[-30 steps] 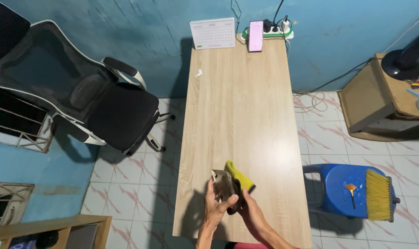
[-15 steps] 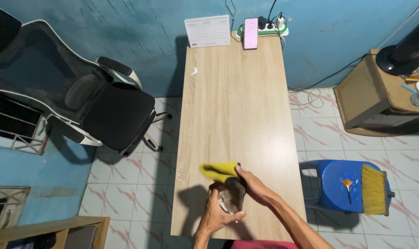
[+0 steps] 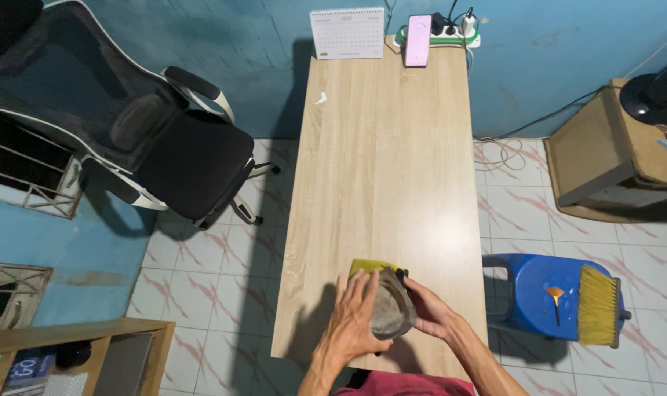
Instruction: The person wipes a black camera lens cap with a yellow cloth, then wipes a small white box with the same cloth. They place both items on a nearby shelf. Finally, they pick up a glass ashtray, scrape its contents into a yellow bag on the floor using a small orange scoop, and wipe the ashtray with the cloth.
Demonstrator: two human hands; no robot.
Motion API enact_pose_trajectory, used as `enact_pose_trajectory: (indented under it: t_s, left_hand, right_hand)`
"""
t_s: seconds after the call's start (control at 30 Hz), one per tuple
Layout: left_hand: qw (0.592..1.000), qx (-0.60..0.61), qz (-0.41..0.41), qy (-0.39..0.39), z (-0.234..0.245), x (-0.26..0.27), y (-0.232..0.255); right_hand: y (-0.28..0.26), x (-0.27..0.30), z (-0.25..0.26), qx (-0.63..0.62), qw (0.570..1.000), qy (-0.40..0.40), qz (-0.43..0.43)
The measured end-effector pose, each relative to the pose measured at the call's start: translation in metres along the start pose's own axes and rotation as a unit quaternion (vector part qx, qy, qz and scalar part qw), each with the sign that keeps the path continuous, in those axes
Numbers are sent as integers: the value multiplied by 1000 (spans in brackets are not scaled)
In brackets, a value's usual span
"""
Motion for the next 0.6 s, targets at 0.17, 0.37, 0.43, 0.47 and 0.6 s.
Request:
enact_pose_trajectory:
  t_s: [0.17, 0.37, 0.43, 0.47, 0.6]
  left_hand:
    - [993, -50, -98, -35, -9, -6, 16]
    - [993, 0, -108, 47, -13, -14, 3]
    - [992, 36, -76, 96, -12, -14, -5]
    - [992, 33, -61, 104, -14, -14, -9]
    - [985, 32, 24, 170, -21, -18, -22]
  right_hand:
    - [22, -16, 29, -122, 989, -56, -56]
    - [38, -12, -9, -194, 973, -124, 13]
    - [37, -7, -21, -217, 969, -115, 20]
    - [37, -4, -25, -229, 967, -109, 24]
    - [40, 4, -32, -248, 966, -57, 34]
Point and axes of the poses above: each hand's wrist, its own x-axis away from the middle knuckle, its own z-axis out of the back of the hand, y = z × x, the point moved 7 cm from there along -x, towards the middle knuckle, and after that the axes turned 5 degrees about -x, right-handed, at the moved point
